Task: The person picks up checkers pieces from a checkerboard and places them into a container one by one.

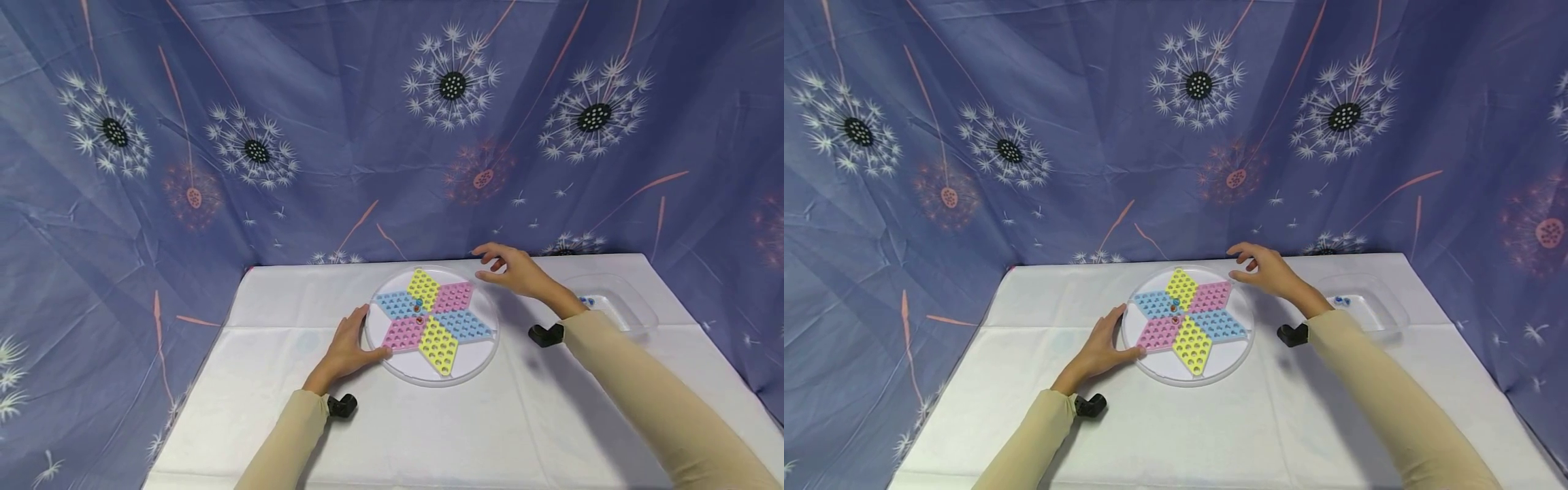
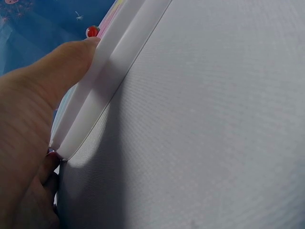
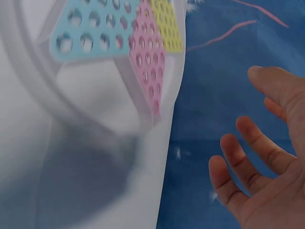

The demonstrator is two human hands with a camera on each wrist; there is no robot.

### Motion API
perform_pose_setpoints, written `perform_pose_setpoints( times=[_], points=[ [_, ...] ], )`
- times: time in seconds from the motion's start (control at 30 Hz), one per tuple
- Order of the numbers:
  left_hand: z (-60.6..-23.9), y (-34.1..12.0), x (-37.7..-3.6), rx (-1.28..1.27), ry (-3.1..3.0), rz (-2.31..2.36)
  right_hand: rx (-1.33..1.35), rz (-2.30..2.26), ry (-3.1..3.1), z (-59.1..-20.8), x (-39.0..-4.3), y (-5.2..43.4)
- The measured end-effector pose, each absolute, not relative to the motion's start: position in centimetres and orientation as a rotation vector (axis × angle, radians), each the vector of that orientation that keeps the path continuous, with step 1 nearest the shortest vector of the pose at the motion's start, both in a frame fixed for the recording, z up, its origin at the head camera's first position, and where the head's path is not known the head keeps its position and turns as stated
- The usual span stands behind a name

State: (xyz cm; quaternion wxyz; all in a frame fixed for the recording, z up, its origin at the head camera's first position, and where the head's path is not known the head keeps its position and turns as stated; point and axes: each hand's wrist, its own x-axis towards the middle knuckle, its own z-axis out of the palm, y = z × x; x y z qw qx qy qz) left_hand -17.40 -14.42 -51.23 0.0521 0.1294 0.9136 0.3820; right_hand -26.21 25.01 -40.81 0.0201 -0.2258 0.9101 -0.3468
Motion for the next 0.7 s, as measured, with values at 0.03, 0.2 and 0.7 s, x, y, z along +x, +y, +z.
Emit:
perform_pose_setpoints(
  times=[0.03,0.2,0.7],
  points=[
    [-51.2,-14.4,-17.4,0.396,2.78,1.163,-0.716,-1.078,2.813,-41.0,-26.3,24.6],
    [-51.2,-14.5,-17.4,0.401,2.776,1.163,-0.794,-1.102,2.75,-41.9,-26.8,22.7],
    [-51.1,-14.5,-17.5,0.43,2.782,1.177,-0.843,-1.128,2.612,-44.1,-27.5,17.1]
  ],
)
